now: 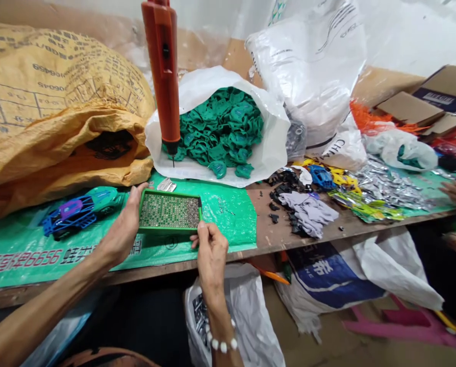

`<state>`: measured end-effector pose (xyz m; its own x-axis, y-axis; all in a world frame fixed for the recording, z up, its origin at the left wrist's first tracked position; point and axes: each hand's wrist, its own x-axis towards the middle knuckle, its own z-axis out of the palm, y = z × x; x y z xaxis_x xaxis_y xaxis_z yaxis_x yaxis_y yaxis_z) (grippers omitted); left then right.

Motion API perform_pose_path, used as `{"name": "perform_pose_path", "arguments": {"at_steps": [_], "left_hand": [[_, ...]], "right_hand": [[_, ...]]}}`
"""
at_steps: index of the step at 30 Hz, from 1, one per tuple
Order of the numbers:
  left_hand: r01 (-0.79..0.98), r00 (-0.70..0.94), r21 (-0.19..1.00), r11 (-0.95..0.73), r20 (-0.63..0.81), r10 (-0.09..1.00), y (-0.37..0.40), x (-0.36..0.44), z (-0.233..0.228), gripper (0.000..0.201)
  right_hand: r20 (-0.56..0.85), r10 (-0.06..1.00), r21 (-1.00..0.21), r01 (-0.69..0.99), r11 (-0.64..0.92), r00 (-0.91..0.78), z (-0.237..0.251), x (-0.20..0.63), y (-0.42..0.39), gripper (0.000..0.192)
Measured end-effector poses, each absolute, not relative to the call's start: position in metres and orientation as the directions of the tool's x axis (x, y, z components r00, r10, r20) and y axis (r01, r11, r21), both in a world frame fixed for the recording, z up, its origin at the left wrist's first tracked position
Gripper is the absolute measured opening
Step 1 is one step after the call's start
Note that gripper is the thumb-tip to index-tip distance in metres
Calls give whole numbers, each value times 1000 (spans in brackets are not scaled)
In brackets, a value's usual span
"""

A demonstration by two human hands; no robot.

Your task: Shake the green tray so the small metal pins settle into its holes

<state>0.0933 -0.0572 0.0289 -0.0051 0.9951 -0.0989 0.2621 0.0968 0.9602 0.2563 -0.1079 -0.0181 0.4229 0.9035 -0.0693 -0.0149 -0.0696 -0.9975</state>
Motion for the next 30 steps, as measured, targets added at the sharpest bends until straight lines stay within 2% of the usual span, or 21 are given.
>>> {"name": "perform_pose_path", "arguments": {"at_steps": [10, 16, 19, 25, 30], "left_hand": [[252, 23, 965, 79, -87, 996, -60, 95, 23, 77], [319, -5, 943, 94, -98, 995, -64, 96, 28, 82], [333, -25, 937, 109, -107, 994, -65, 97, 25, 76], [274, 30, 959, 72, -83, 996, -64, 104, 14, 69], [237, 108, 970, 51, -79, 991, -63, 109, 11, 72]], "right_hand": [[-75, 901, -997, -13, -76, 427, -17, 260, -115, 41], [-70, 903, -997, -2, -76, 425, -17, 259, -115, 40], [-47, 887, -997, 31, -69, 459, -15, 262, -114, 41], [-39, 874, -992, 87, -92, 484, -14, 273, -116, 39], [-60, 873, -995, 41, -91, 484, -17, 284, -117, 35]]}}
